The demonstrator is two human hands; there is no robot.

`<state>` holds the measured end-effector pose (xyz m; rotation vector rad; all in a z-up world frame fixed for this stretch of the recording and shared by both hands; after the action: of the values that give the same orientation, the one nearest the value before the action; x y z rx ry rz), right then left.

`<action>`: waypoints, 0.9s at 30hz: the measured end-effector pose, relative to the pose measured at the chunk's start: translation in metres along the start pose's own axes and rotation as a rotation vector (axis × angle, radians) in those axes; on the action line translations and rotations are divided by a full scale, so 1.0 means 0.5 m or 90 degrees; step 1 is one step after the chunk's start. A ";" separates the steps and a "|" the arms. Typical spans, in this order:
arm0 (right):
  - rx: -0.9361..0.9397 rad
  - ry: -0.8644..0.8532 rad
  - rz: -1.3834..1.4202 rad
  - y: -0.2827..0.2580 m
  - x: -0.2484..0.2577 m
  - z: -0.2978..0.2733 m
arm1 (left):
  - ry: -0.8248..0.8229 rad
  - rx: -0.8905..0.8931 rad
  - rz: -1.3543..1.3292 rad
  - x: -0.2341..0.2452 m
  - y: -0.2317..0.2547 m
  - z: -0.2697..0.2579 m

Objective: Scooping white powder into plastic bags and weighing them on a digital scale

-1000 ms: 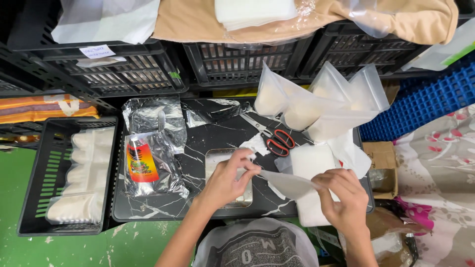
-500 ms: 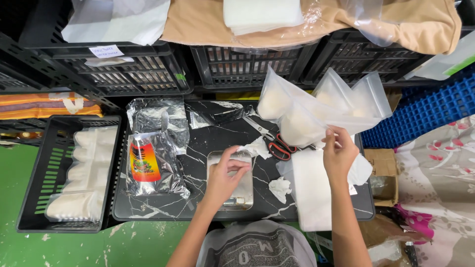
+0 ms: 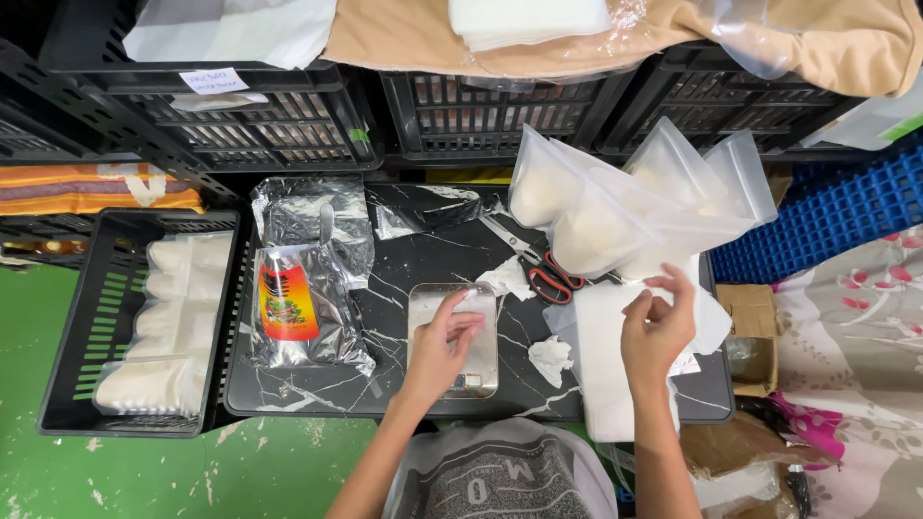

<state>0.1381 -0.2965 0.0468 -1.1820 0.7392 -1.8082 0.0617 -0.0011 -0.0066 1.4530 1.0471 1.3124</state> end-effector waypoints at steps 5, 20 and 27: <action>-0.146 -0.124 -0.173 0.171 0.014 -0.052 | -0.078 0.062 -0.030 -0.047 -0.057 -0.014; -0.416 -0.379 -0.502 0.464 -0.016 -0.142 | -0.212 0.064 -0.085 -0.212 -0.121 -0.043; -0.534 -0.405 0.006 0.428 0.010 -0.140 | -0.118 0.040 -0.084 -0.140 -0.104 -0.047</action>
<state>0.1415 -0.4013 -0.1522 -2.1375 1.1318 -0.9740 0.0315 -0.0539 -0.0731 1.4950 1.0503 1.0397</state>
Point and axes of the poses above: each hand's wrist, its own z-axis towards the middle knuckle, its own x-axis out of the back of the hand, y = z × x, the point moved 9 cm from there along z, towards the middle knuckle, and after that the axes turned 14 degrees about -y, right-handed, at the moved point
